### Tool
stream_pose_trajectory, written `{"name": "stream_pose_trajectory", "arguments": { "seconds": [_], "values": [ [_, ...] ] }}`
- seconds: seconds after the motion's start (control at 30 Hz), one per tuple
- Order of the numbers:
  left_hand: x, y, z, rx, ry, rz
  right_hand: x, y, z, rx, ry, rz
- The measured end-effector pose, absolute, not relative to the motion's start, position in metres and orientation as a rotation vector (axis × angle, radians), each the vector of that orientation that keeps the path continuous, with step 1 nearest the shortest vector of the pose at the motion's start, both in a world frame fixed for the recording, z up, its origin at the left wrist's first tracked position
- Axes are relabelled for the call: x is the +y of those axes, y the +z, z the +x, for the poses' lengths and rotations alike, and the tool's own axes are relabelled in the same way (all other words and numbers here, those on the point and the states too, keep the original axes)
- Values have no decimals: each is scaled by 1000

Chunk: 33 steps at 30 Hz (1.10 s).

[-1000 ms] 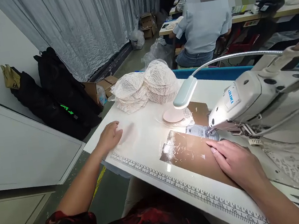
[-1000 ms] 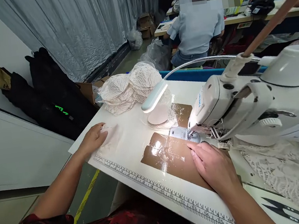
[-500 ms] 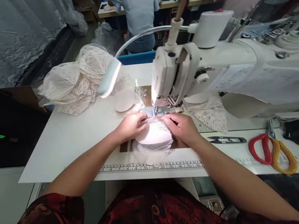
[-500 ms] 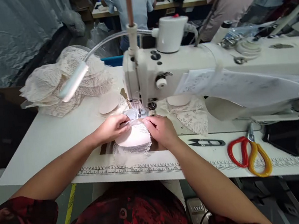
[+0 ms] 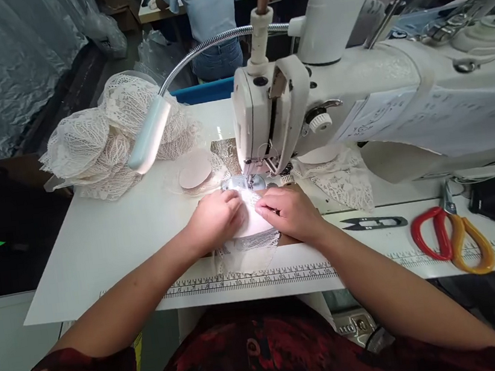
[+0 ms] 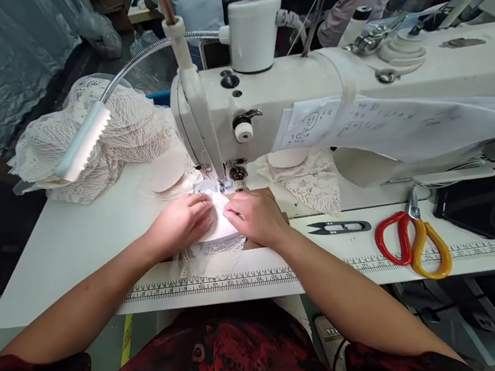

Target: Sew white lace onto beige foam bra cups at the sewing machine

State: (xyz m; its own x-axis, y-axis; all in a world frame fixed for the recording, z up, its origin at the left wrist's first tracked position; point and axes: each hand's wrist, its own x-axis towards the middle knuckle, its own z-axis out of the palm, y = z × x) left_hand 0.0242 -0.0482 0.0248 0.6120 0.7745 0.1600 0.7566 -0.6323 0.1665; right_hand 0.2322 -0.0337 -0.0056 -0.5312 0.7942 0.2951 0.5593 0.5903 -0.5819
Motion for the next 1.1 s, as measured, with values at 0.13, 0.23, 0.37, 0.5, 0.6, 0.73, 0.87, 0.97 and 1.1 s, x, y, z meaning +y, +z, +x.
{"name": "stream_pose_trajectory", "arguments": {
  "seconds": [0.13,0.23,0.37,0.5,0.6,0.73,0.87,0.97,1.1],
  "values": [
    [-46,18,22,1207,280,2747,-34,-6,233,-2358,507,-1094],
    [-43,16,19,1067,290,2764,-33,-6,232,-2338,477,-1116],
    [-41,16,20,1066,287,2785,-33,-6,230,-2420,354,-1199],
    [-41,15,22,1182,256,2783,-34,-7,229,-2467,303,-1231],
    [-36,12,20,1122,259,2803,-34,-7,228,-2481,243,-1262],
    [-27,7,17,1038,299,2842,-34,-5,227,-2528,134,-1321],
    [-22,6,15,1013,283,2834,-34,-5,226,-2532,111,-1342],
    [-19,4,13,998,280,2820,-34,-6,225,-2520,112,-1352],
    [-13,2,11,970,309,2800,-33,-8,223,-2496,108,-1382]
  ]
}}
